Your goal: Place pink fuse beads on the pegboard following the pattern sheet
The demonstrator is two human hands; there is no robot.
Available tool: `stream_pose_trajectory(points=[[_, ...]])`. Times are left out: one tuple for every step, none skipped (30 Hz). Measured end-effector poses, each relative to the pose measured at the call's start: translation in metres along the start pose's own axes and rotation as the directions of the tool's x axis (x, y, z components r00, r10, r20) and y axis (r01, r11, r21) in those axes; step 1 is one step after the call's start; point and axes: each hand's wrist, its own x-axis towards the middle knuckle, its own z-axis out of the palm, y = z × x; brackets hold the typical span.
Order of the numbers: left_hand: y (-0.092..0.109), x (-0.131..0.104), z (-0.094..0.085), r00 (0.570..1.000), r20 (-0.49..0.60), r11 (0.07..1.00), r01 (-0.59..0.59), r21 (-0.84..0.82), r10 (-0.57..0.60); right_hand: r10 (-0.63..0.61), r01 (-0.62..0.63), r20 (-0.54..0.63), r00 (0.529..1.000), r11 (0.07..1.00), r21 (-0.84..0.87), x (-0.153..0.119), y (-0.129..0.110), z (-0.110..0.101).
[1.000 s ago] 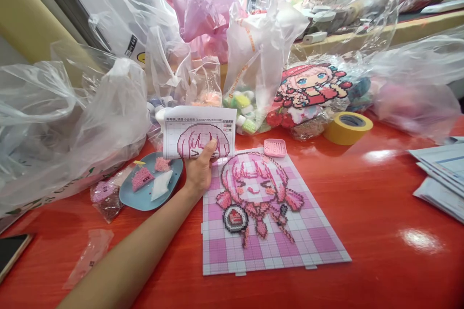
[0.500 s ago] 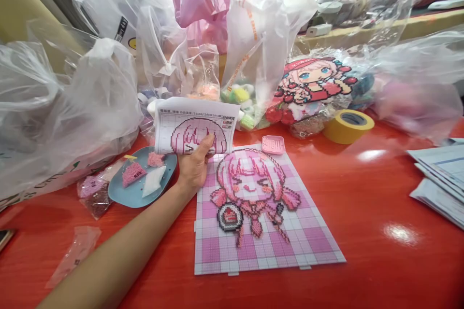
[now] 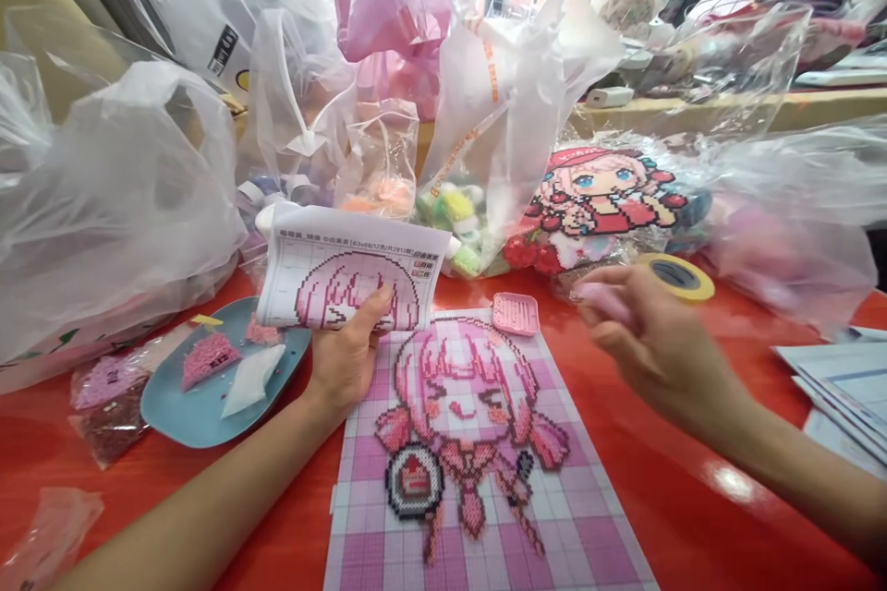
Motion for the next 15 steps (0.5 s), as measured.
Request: stream_pose_trajectory(points=[[0.000, 0.000, 0.000, 1.000, -0.002, 1.000, 0.000, 0.000, 0.000, -0.018, 0.018, 0.002, 1.000, 1.000, -0.007, 0.003, 0.001, 0.004], [0.001, 0.000, 0.000, 1.000, -0.010, 1.000, 0.007, 0.008, -0.007, -0.043, 0.043, -0.016, 0.999, 0.999, -0.019, 0.005, 0.001, 0.009], [0.002, 0.000, 0.000, 1.000, -0.024, 1.000, 0.012, 0.017, -0.012, -0.071, 0.069, -0.051, 0.996, 0.997, -0.033, 0.005, 0.001, 0.015], [0.002, 0.000, 0.000, 1.000, -0.025, 1.000, 0.007, 0.024, -0.006, -0.099, 0.095, -0.099, 0.990, 0.994, -0.047, 0.005, 0.001, 0.020], [0.003, 0.000, 0.001, 0.999, -0.033, 0.999, 0.009, 0.032, -0.008, -0.128, 0.121, -0.139, 0.982, 0.991, -0.054, 0.005, 0.002, 0.024], [0.003, 0.000, 0.002, 0.999, -0.044, 0.999, 0.014, 0.038, -0.012, -0.149, 0.143, -0.159, 0.976, 0.988, -0.049, 0.004, 0.003, 0.028], [0.003, 0.000, 0.002, 0.998, -0.057, 0.999, 0.024, 0.043, -0.022, -0.163, 0.159, -0.160, 0.974, 0.987, -0.038, 0.003, 0.004, 0.031], [0.004, 0.000, 0.003, 0.996, -0.076, 0.998, 0.040, 0.048, -0.037, -0.167, 0.164, -0.149, 0.975, 0.986, -0.030, 0.001, 0.007, 0.033], [0.004, 0.000, 0.004, 0.994, -0.096, 0.997, 0.057, 0.049, -0.052, -0.168, 0.165, -0.142, 0.976, 0.986, -0.031, 0.001, 0.009, 0.034], [0.004, 0.000, 0.005, 0.992, -0.109, 0.996, 0.066, 0.051, -0.061, -0.164, 0.161, -0.136, 0.977, 0.986, -0.039, 0.000, 0.012, 0.034], [0.004, 0.000, 0.005, 0.991, -0.120, 0.996, 0.072, 0.052, -0.065, -0.158, 0.152, -0.132, 0.979, 0.987, -0.051, 0.000, 0.014, 0.034], [0.005, 0.000, 0.006, 0.990, -0.125, 0.996, 0.077, 0.054, -0.070, -0.151, 0.144, -0.130, 0.980, 0.987, -0.066, 0.000, 0.017, 0.034], [0.006, 0.000, 0.006, 0.989, -0.130, 0.995, 0.080, 0.054, -0.072, -0.146, 0.137, -0.130, 0.981, 0.987, -0.079, 0.001, 0.018, 0.033], [0.006, 0.000, 0.006, 0.988, -0.130, 0.994, 0.090, 0.060, -0.082, -0.143, 0.132, -0.131, 0.981, 0.987, -0.086, 0.001, 0.020, 0.033], [0.007, -0.001, 0.006, 0.988, -0.126, 0.992, 0.103, 0.070, -0.094, -0.142, 0.131, -0.133, 0.981, 0.988, -0.087, 0.002, 0.021, 0.033]])
